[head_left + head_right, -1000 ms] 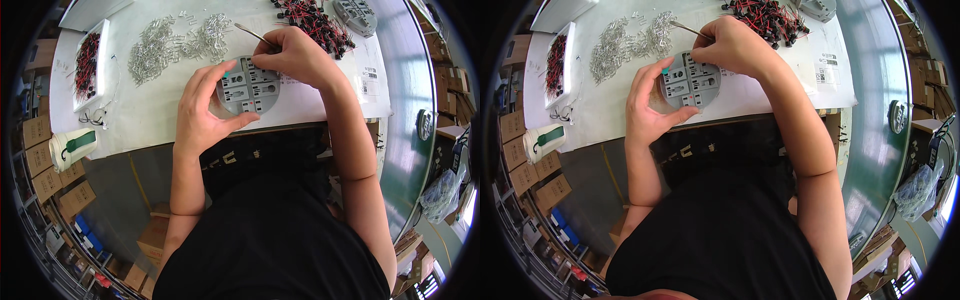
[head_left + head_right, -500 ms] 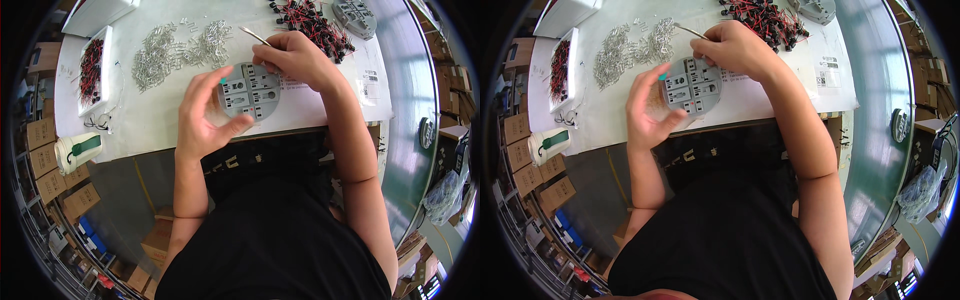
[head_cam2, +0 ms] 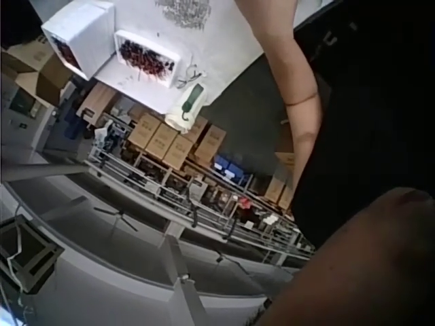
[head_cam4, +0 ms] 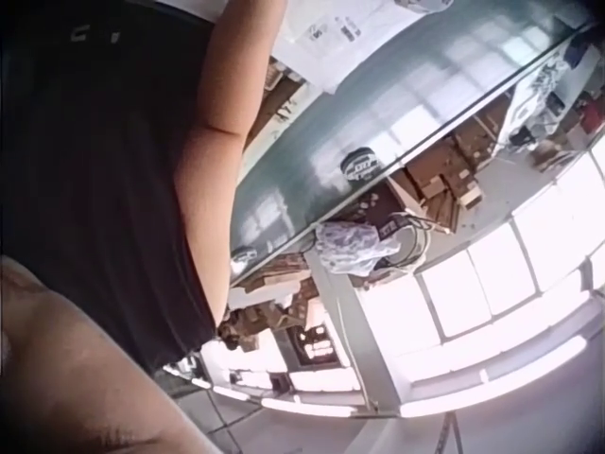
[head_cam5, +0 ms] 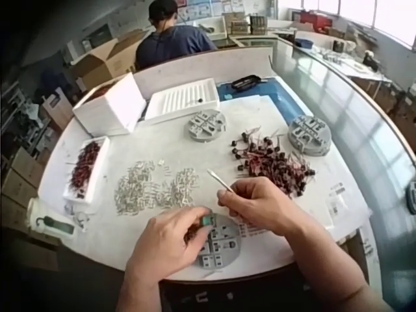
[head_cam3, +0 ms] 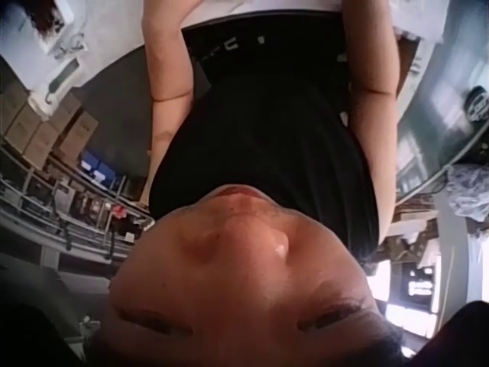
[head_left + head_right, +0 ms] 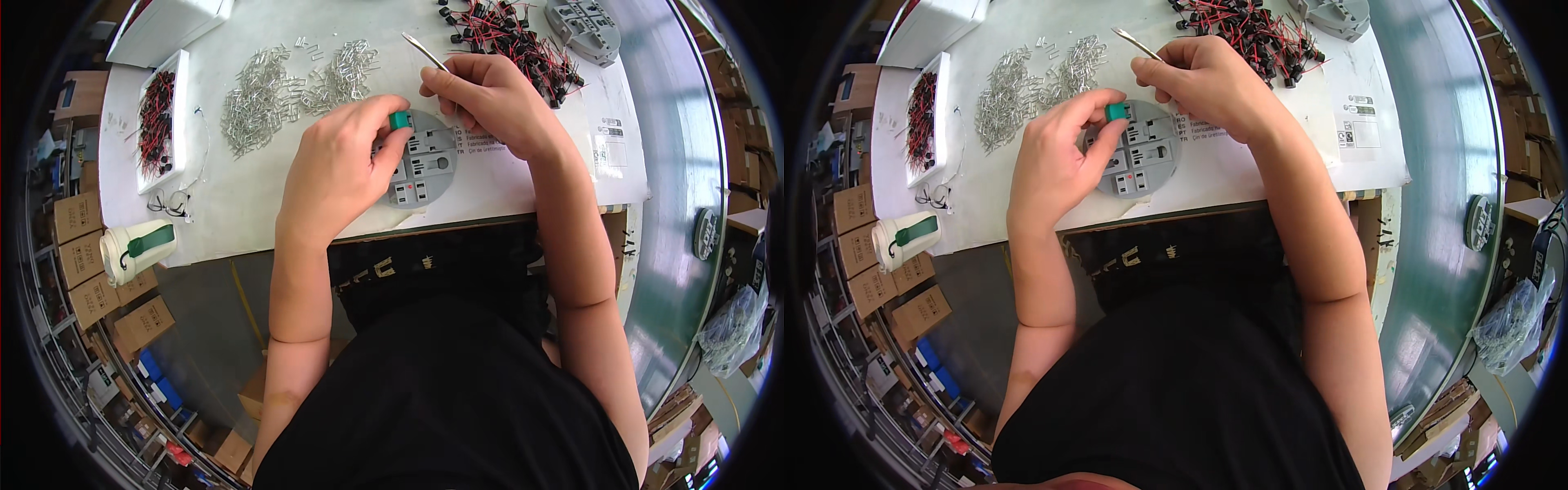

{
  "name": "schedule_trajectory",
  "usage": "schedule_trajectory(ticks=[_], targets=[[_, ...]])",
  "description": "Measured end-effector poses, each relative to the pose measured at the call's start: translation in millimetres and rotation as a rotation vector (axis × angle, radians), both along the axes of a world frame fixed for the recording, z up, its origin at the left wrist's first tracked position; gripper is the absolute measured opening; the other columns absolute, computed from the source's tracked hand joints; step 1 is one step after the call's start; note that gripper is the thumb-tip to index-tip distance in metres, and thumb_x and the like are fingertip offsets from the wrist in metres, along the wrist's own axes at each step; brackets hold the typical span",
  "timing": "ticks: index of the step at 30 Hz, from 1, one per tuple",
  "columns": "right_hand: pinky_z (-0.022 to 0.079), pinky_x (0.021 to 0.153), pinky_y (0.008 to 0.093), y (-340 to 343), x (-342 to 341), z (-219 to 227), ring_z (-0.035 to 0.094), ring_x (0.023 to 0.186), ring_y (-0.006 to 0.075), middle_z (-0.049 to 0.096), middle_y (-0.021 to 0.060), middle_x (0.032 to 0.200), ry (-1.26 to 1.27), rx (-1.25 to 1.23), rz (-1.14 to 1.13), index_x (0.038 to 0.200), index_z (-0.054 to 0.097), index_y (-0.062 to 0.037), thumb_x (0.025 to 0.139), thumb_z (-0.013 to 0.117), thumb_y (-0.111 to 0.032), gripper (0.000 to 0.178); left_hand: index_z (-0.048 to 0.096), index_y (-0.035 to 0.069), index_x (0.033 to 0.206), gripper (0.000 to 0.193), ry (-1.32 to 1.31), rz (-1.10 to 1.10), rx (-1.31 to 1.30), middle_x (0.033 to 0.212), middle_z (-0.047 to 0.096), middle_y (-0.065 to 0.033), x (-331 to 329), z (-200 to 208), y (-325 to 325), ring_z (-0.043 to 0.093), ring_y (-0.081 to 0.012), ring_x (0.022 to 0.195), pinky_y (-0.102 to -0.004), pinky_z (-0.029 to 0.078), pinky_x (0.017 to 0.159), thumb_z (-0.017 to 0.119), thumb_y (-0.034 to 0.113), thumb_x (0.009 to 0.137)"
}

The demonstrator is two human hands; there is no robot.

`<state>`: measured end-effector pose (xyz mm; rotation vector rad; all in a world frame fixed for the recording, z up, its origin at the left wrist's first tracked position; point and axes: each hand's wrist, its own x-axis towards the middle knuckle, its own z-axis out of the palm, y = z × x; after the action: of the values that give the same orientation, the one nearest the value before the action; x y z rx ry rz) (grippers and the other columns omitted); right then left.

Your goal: Assembling small components into a circular grey housing using tweezers.

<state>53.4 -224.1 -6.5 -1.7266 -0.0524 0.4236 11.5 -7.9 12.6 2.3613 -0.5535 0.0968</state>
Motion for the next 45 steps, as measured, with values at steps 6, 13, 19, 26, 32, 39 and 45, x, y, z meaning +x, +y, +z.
schedule_trajectory(ticks=[6, 13, 19, 26, 32, 39, 45], targets=[[0.037, 0.055, 0.0213, 0, -3, 2, 0.049, 0.061, 0.0021, 0.064, -0.0049, 0.075, -0.037, -0.045, 0.007, 0.101, 0.079, -0.0041, 0.104, 0.073, -0.035, 0.031, 0.074, 0.003, 0.113, 0.023, 0.033, -0.034, 0.152, 0.092, 0.072, -0.0126, 8, 4, -7, 0.072, -0.0332, 0.083, -0.0443, 0.056, 0.077, 0.079, 0.012, 0.092], [0.048, 0.061, 0.0276, -25, 14, 42, 0.060, 0.068, 0.0083, 0.074, 0.0002, 0.085, -0.752, -0.530, -0.086, 0.107, 0.079, 0.0000, 0.099, 0.078, -0.022, 0.023, 0.076, 0.006, 0.117, 0.028, -0.039, 0.037, 0.016, 0.093, 0.069, -0.0100, -3, -21, -6, 0.065, -0.0315, 0.091, -0.0423, 0.053, 0.084, 0.081, 0.015, 0.091], [0.060, 0.078, 0.0495, 3, 65, 47, 0.077, 0.089, 0.0443, 0.075, 0.0299, 0.092, -0.635, -1.098, 0.205, 0.087, 0.078, 0.0041, 0.088, 0.066, -0.012, 0.020, 0.076, 0.007, 0.119, 0.030, -0.105, 0.103, -0.172, 0.094, 0.068, -0.0067, -13, -43, -11, 0.058, -0.0288, 0.094, -0.0410, 0.050, 0.088, 0.082, 0.017, 0.091], [0.055, 0.070, 0.0370, -27, 60, 35, 0.068, 0.077, 0.0208, 0.077, 0.0084, 0.089, -0.621, -0.661, 0.035, 0.106, 0.078, 0.0011, 0.096, 0.076, -0.016, 0.020, 0.076, 0.006, 0.119, 0.030, -0.112, 0.095, -0.223, 0.095, 0.068, -0.0060, -14, -46, -9, 0.058, -0.0275, 0.093, -0.0403, 0.050, 0.087, 0.082, 0.017, 0.092], [0.047, 0.060, 0.0265, -41, 36, 18, 0.059, 0.067, 0.0070, 0.071, -0.0018, 0.082, -0.607, -0.274, -0.270, 0.110, 0.077, 0.0016, 0.099, 0.077, -0.014, 0.019, 0.074, 0.006, 0.125, 0.037, -0.141, 0.108, -0.215, 0.101, 0.069, -0.0087, -14, -50, -6, 0.060, -0.0288, 0.098, -0.0398, 0.050, 0.091, 0.083, 0.023, 0.093], [0.045, 0.066, 0.0229, -24, -4, 30, 0.053, 0.075, 0.0035, 0.069, -0.0038, 0.088, -0.360, -0.032, -0.270, 0.111, 0.074, -0.0003, 0.101, 0.074, -0.012, 0.015, 0.070, 0.004, 0.132, 0.049, -0.457, 0.196, -0.258, 0.118, 0.069, -0.0139, -8, -25, -8, 0.063, -0.0328, 0.111, -0.0435, 0.050, 0.101, 0.085, 0.031, 0.094], [0.046, 0.071, 0.0229, 0, -40, 34, 0.053, 0.079, 0.0035, 0.069, -0.0033, 0.096, -0.353, 0.197, -0.169, 0.116, 0.071, 0.0005, 0.100, 0.076, -0.007, 0.018, 0.072, 0.000, 0.128, 0.044, -0.073, 0.070, -0.581, 0.105, 0.077, -0.0125, -12, 7, -15, 0.073, -0.0239, 0.094, -0.0342, 0.058, 0.085, 0.086, 0.024, 0.094]])
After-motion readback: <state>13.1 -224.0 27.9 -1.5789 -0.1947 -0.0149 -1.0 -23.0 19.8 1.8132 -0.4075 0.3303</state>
